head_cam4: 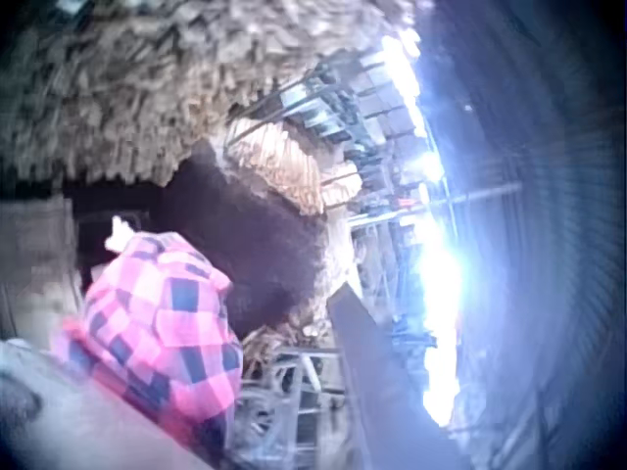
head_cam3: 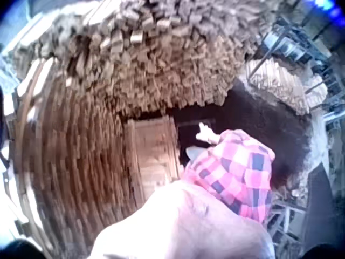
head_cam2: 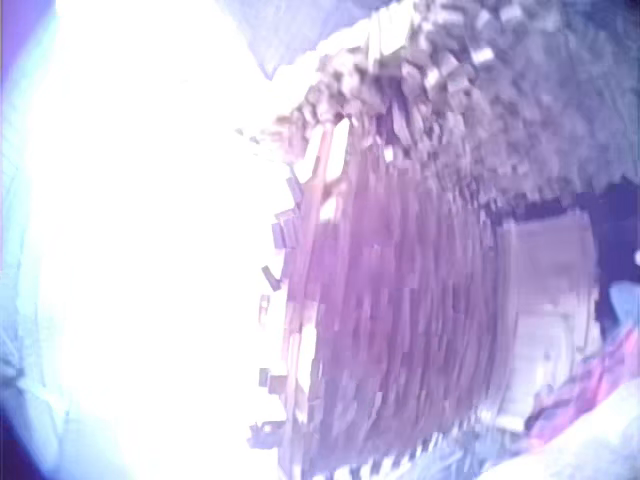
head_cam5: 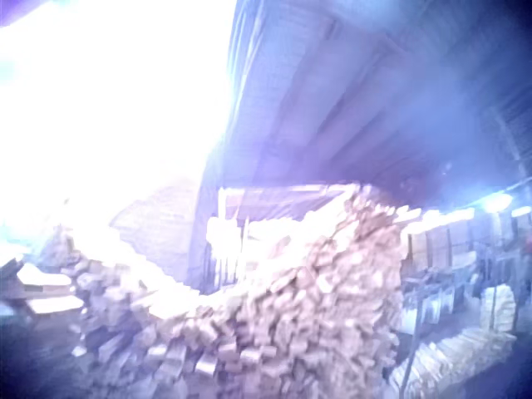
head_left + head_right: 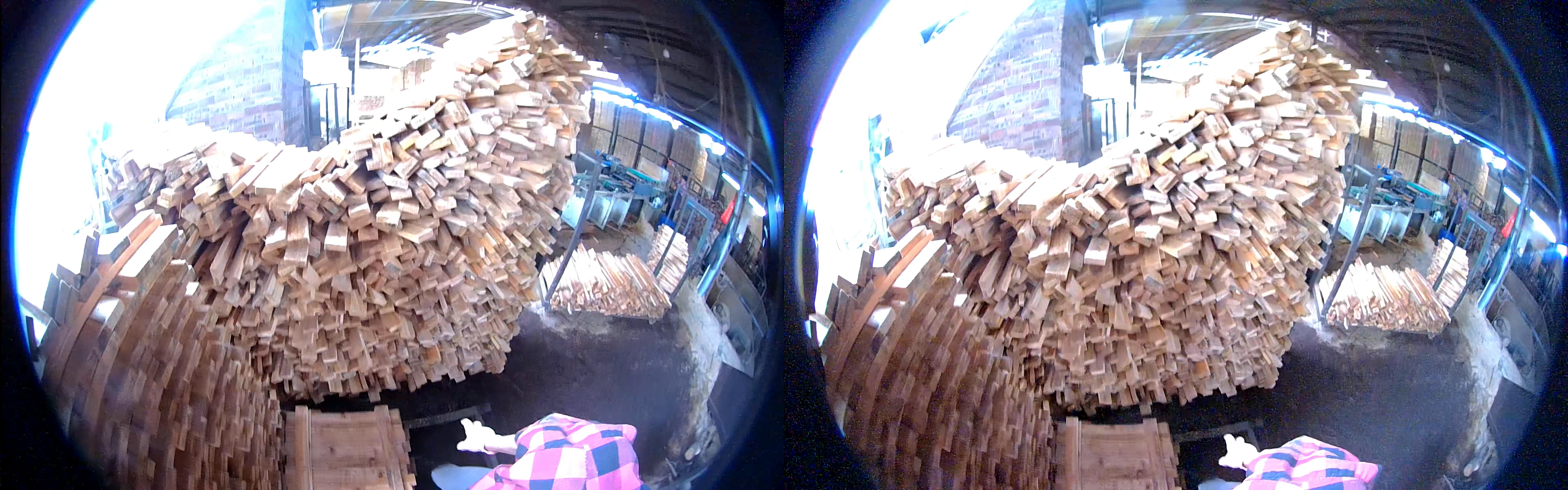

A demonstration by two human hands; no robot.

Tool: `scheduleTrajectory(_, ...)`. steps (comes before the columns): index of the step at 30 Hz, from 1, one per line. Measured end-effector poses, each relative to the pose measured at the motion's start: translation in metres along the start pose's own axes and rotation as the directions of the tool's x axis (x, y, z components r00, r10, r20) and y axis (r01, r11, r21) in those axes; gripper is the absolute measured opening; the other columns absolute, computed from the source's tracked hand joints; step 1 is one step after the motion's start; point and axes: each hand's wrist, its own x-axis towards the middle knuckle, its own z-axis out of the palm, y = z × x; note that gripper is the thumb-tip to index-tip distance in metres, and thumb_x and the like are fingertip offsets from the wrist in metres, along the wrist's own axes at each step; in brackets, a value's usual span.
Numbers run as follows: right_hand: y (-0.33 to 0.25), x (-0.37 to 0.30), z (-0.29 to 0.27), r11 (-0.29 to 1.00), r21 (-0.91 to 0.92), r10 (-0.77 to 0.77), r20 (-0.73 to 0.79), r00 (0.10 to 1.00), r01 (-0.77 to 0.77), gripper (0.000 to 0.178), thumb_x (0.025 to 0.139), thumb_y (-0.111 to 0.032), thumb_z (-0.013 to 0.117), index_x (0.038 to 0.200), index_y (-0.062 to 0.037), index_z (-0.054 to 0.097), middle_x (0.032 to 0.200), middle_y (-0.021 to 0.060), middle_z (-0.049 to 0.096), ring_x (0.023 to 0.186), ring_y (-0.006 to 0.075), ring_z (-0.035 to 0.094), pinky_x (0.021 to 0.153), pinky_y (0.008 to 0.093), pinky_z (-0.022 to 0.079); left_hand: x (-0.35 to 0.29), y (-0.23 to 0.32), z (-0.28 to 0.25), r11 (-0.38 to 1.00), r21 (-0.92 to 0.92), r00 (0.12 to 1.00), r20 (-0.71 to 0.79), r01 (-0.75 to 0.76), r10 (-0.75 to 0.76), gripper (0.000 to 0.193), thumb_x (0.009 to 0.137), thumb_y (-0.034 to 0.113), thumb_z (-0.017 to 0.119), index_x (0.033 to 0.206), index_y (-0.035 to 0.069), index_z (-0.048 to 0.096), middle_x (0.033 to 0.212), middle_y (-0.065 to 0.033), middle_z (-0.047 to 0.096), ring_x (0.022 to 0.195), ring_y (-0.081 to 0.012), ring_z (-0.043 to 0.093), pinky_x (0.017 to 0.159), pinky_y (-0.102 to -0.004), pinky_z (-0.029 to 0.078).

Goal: The person picks up groups of wooden slats from a large pile and stacks them neatly onto a wooden base.

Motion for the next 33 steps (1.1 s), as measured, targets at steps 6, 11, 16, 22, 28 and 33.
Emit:
scheduleTrajectory(6,-0.025,0.000,-0.040,0.985,0.110,-0.133,-0.040,0.990,0.136,0.092,0.076,-0.038,0.072,0.153,-0.0050,0.033,0.144,0.0281,0.050,0.132,0.0436,0.052,0.110,0.0450,0.043,-0.106,-0.125,0.050,0.928,-0.272,0.951,-0.104,0.255,-0.292,0.052,0.091,0.032,0.074,0.129,-0.001,0.059,0.106,-0.0115,0.065,0.100,-0.0242,0.059,0.088,-0.0393,0.050)
scheduleTrajectory(11,-0.009,0.035,-0.002,0.924,0.079,-0.376,0.005,0.927,0.375,0.086,0.084,-0.033,0.076,0.153,-0.0025,0.034,0.147,0.0263,0.050,0.136,0.0393,0.049,0.114,0.0413,0.039,-0.211,-0.175,0.102,0.745,-0.660,0.873,-0.304,0.096,-0.382,0.050,0.085,0.028,0.083,0.123,0.001,0.065,0.114,-0.0088,0.067,0.103,-0.0222,0.062,0.091,-0.0328,0.053)
scheduleTrajectory(16,0.044,0.097,0.048,0.950,0.142,-0.304,0.206,0.930,0.279,0.089,0.085,-0.021,0.080,0.157,-0.0093,0.031,0.132,0.0163,0.057,0.061,0.0144,0.052,0.054,0.0311,0.044,-0.324,-0.126,0.180,0.505,-0.733,0.641,-0.123,0.456,-0.758,0.062,0.085,0.029,0.084,0.131,-0.003,0.056,0.120,-0.0132,0.066,0.109,-0.0244,0.060,0.097,-0.0347,0.047)
scheduleTrajectory(22,0.040,0.106,0.019,0.980,0.069,-0.201,0.350,0.915,0.189,0.084,0.083,-0.028,0.078,0.153,-0.0072,0.037,0.097,0.0101,0.062,0.058,0.0177,0.053,0.051,0.0351,0.045,-0.346,-0.074,0.224,0.500,-0.640,0.672,0.034,0.583,-0.739,0.043,0.088,0.035,0.072,0.106,-0.004,0.071,0.085,-0.0140,0.072,0.079,-0.0296,0.068,0.071,-0.0423,0.052)
scheduleTrajectory(28,-0.053,0.106,-0.074,0.957,-0.058,-0.272,0.150,0.950,0.284,0.093,0.076,-0.048,0.078,0.149,-0.0037,0.042,0.142,0.0256,0.056,0.132,0.0398,0.054,0.111,0.0441,0.044,-0.172,-0.057,0.150,0.793,-0.365,0.849,-0.011,0.488,-0.528,0.053,0.085,0.041,0.075,0.115,-0.002,0.065,0.098,-0.0179,0.070,0.088,-0.0342,0.066,0.079,-0.0439,0.052)
scheduleTrajectory(33,-0.084,0.104,-0.139,0.929,0.210,-0.292,-0.084,0.953,0.304,0.093,0.083,-0.053,0.075,0.154,-0.0081,0.036,0.148,0.0225,0.051,0.136,0.0374,0.051,0.111,0.0468,0.041,-0.080,-0.019,0.055,0.924,-0.016,0.921,-0.072,0.383,-0.383,0.063,0.083,0.046,0.077,0.122,-0.001,0.061,0.108,-0.0212,0.069,0.096,-0.0380,0.065,0.086,-0.0452,0.052)
